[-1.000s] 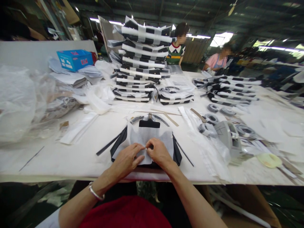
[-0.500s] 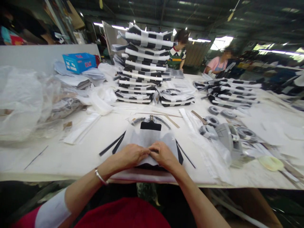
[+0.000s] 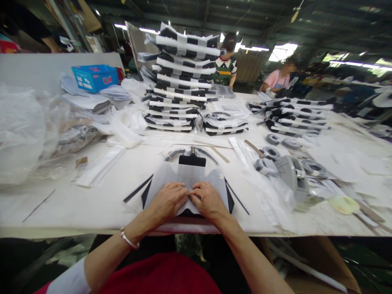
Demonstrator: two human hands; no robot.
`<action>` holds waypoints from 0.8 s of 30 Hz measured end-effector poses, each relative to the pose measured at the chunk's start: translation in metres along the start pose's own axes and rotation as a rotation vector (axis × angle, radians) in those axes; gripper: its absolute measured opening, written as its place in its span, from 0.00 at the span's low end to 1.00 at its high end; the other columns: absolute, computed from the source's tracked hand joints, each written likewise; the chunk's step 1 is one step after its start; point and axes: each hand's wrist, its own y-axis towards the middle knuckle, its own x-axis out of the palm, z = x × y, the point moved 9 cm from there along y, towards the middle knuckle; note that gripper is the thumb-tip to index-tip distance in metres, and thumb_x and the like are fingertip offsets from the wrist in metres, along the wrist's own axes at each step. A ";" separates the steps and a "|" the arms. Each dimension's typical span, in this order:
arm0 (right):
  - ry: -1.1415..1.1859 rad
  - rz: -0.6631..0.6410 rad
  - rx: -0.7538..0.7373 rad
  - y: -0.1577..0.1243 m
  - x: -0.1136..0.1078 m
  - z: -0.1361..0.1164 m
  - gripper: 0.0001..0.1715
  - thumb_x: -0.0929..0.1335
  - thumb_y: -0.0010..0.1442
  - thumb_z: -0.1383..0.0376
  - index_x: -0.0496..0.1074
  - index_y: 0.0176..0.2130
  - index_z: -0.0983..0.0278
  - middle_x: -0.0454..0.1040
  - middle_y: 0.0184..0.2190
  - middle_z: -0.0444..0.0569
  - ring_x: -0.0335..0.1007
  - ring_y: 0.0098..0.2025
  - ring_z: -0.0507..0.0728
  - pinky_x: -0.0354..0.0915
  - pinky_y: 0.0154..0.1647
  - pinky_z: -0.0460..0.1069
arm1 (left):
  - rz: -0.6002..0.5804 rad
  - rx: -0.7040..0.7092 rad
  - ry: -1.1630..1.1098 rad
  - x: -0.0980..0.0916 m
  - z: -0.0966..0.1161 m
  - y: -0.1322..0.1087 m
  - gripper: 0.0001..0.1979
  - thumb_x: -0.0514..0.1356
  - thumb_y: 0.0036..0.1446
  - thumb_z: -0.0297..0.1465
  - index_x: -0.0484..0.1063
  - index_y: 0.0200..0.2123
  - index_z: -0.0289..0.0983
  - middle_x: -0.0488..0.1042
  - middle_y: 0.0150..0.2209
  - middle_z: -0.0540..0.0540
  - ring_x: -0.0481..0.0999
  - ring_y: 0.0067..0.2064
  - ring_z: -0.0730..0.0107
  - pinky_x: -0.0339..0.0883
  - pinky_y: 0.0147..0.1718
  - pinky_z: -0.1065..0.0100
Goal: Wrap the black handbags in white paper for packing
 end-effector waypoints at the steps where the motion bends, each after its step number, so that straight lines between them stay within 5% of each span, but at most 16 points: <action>1: -0.017 -0.004 0.006 0.000 0.001 -0.001 0.11 0.67 0.63 0.66 0.81 0.39 0.60 0.77 0.45 0.52 0.70 0.47 0.60 0.64 0.54 0.57 | -0.011 -0.013 -0.024 -0.001 -0.003 0.001 0.10 0.55 0.66 0.31 0.72 0.48 0.41 0.77 0.48 0.43 0.72 0.55 0.58 0.65 0.54 0.55; 9: 0.164 0.189 0.074 -0.011 -0.011 0.014 0.15 0.62 0.58 0.71 0.77 0.37 0.61 0.79 0.41 0.51 0.72 0.47 0.59 0.67 0.53 0.55 | -0.132 -0.032 0.029 -0.006 0.017 0.016 0.14 0.50 0.69 0.38 0.75 0.42 0.40 0.78 0.35 0.44 0.79 0.39 0.61 0.71 0.43 0.60; 11: 0.264 0.134 0.174 -0.008 -0.016 0.027 0.15 0.63 0.58 0.69 0.77 0.39 0.60 0.80 0.43 0.49 0.74 0.47 0.58 0.67 0.54 0.55 | -0.103 -0.065 0.089 -0.002 0.020 0.015 0.12 0.52 0.68 0.37 0.74 0.42 0.39 0.77 0.36 0.42 0.78 0.39 0.58 0.72 0.41 0.58; 15: 0.242 -0.085 0.277 0.013 -0.026 0.020 0.19 0.65 0.58 0.65 0.77 0.48 0.62 0.79 0.49 0.51 0.74 0.51 0.61 0.66 0.58 0.57 | -0.025 -0.040 0.151 0.011 0.024 0.009 0.07 0.60 0.63 0.33 0.73 0.44 0.39 0.76 0.45 0.40 0.74 0.52 0.51 0.68 0.51 0.50; 20: -0.013 -0.167 0.048 0.046 -0.025 -0.027 0.24 0.66 0.62 0.63 0.72 0.57 0.62 0.72 0.58 0.55 0.67 0.60 0.63 0.60 0.63 0.58 | 0.020 -0.044 0.078 0.013 0.019 0.005 0.17 0.63 0.60 0.34 0.69 0.51 0.39 0.73 0.52 0.38 0.72 0.55 0.50 0.64 0.56 0.46; 24: -0.025 -0.224 -0.072 0.053 0.007 -0.020 0.21 0.62 0.67 0.63 0.73 0.56 0.61 0.72 0.58 0.54 0.64 0.62 0.61 0.56 0.66 0.59 | 0.064 -0.076 -0.032 0.004 0.016 0.003 0.12 0.63 0.60 0.34 0.71 0.47 0.41 0.74 0.50 0.42 0.72 0.54 0.53 0.65 0.55 0.50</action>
